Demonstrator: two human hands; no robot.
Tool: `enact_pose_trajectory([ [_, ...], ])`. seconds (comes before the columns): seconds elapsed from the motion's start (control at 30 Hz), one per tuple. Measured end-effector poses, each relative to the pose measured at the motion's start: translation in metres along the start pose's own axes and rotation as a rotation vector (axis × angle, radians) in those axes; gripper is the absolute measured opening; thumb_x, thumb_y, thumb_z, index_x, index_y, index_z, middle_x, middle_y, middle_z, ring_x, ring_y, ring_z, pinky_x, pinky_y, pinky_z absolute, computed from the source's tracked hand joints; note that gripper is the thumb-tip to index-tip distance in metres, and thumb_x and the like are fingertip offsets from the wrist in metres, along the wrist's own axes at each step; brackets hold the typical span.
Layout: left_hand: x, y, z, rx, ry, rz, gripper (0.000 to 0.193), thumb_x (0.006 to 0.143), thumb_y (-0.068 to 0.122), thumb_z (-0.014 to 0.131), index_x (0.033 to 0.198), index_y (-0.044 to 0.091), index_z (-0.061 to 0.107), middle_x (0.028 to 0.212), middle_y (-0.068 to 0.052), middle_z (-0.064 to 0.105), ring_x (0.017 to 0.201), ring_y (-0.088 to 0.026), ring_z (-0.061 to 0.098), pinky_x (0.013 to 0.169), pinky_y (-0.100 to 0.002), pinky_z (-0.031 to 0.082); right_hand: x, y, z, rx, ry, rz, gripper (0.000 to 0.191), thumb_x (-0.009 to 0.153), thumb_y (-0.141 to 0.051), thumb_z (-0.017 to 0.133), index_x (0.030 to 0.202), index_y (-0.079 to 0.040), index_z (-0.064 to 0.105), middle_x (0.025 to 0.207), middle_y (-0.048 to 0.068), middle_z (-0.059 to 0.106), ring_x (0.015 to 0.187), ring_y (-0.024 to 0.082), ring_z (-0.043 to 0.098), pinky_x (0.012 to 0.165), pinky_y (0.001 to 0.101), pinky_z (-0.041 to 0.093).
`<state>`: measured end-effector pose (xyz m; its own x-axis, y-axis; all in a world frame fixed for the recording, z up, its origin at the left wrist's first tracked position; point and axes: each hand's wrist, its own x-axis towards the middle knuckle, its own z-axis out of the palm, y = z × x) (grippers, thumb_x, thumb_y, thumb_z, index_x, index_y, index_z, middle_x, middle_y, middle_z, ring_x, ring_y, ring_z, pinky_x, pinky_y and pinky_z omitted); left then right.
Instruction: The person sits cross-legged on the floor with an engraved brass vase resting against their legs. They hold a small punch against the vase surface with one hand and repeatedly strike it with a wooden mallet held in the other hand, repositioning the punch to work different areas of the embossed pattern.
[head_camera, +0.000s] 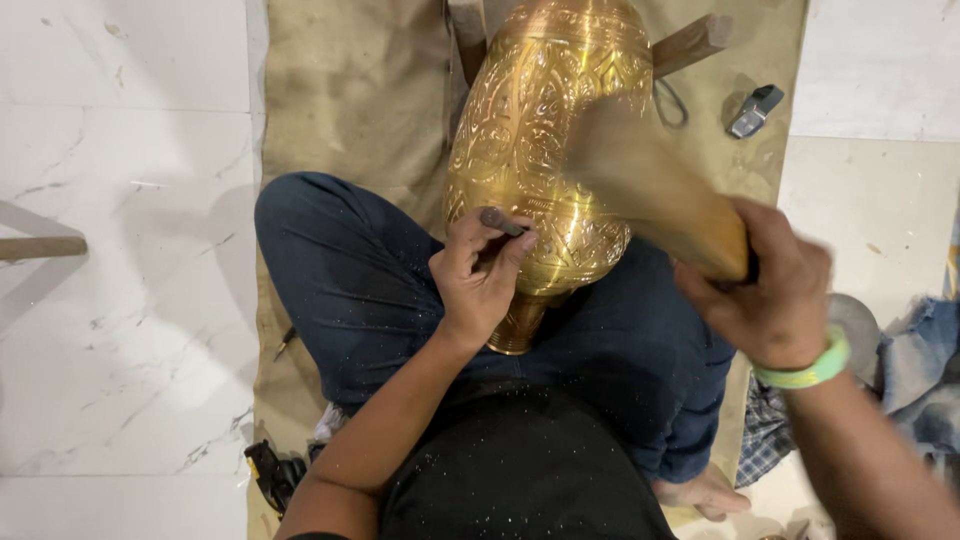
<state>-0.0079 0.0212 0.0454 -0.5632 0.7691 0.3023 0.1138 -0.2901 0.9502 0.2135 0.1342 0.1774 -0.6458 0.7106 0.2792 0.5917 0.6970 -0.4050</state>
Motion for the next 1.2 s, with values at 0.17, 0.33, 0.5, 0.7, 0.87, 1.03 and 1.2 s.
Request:
enact_pose_trajectory([
  [0.17, 0.000, -0.002, 0.004, -0.013, 0.012, -0.017, 0.035, 0.100, 0.001, 0.075, 0.130, 0.003, 0.057, 0.105, -0.008, 0.077, 0.092, -0.009, 0.074, 0.082, -0.024, 0.062, 0.059, -0.028, -0.027, -0.613, -0.358, -0.167, 0.054, 0.088, -0.024, 0.087, 0.137, -0.017, 0.066, 0.074, 0.000, 0.070, 0.055, 0.014, 0.065, 0.047, 0.0303, 0.051],
  [0.33, -0.003, -0.006, 0.004, -0.058, 0.020, -0.006, 0.034, 0.100, 0.001, 0.074, 0.130, 0.003, 0.059, 0.107, -0.008, 0.076, 0.094, -0.009, 0.073, 0.083, -0.024, 0.062, 0.101, -0.049, -0.037, -0.255, -0.329, -0.343, 0.067, 0.076, -0.015, 0.081, 0.139, -0.008, 0.060, 0.082, 0.007, 0.070, 0.063, 0.018, 0.067, 0.053, 0.0312, 0.054],
  [0.5, -0.006, -0.005, 0.009, -0.080, 0.036, -0.049, 0.021, 0.100, 0.001, 0.078, 0.111, 0.005, 0.061, 0.106, -0.009, 0.079, 0.093, -0.008, 0.075, 0.081, -0.023, 0.062, 0.110, -0.060, -0.044, -1.005, -0.870, -0.204, 0.056, 0.105, -0.032, 0.057, 0.159, -0.032, 0.041, 0.080, -0.003, 0.069, 0.056, 0.009, 0.067, 0.052, 0.0264, 0.058],
  [0.7, -0.002, 0.003, 0.009, -0.138, 0.040, -0.077, 0.018, 0.098, 0.002, 0.076, 0.110, -0.001, 0.062, 0.100, -0.008, 0.077, 0.089, -0.010, 0.075, 0.079, -0.024, 0.062, 0.108, -0.056, -0.043, -1.092, -0.914, -0.240, 0.058, 0.100, -0.043, 0.052, 0.156, -0.031, 0.042, 0.074, -0.005, 0.062, 0.050, 0.007, 0.060, 0.045, 0.0252, 0.055],
  [0.87, -0.002, 0.005, 0.010, -0.067, 0.064, -0.060, 0.017, 0.098, 0.001, 0.077, 0.107, -0.002, 0.063, 0.092, -0.007, 0.074, 0.081, -0.008, 0.068, 0.074, -0.023, 0.057, 0.102, -0.050, -0.043, -0.690, -0.706, -0.228, 0.056, 0.094, -0.033, 0.065, 0.148, -0.023, 0.054, 0.073, -0.003, 0.062, 0.052, 0.010, 0.060, 0.048, 0.0270, 0.052],
  [1.03, -0.003, 0.005, 0.009, -0.018, 0.088, -0.057, 0.020, 0.094, 0.002, 0.081, 0.101, -0.001, 0.062, 0.084, -0.004, 0.071, 0.073, -0.004, 0.063, 0.066, -0.020, 0.052, 0.096, -0.047, -0.044, -0.684, -0.651, -0.315, 0.056, 0.098, -0.028, 0.060, 0.152, -0.022, 0.050, 0.073, -0.003, 0.061, 0.053, 0.010, 0.056, 0.043, 0.0258, 0.049],
  [1.2, 0.000, 0.008, 0.008, -0.139, 0.047, -0.075, 0.016, 0.099, 0.004, 0.075, 0.108, -0.001, 0.063, 0.099, -0.009, 0.076, 0.087, -0.008, 0.072, 0.078, -0.023, 0.061, 0.097, -0.057, -0.046, -1.100, -0.828, -0.260, 0.056, 0.107, -0.037, 0.052, 0.160, -0.028, 0.042, 0.072, -0.007, 0.063, 0.053, 0.007, 0.057, 0.041, 0.0216, 0.050],
])
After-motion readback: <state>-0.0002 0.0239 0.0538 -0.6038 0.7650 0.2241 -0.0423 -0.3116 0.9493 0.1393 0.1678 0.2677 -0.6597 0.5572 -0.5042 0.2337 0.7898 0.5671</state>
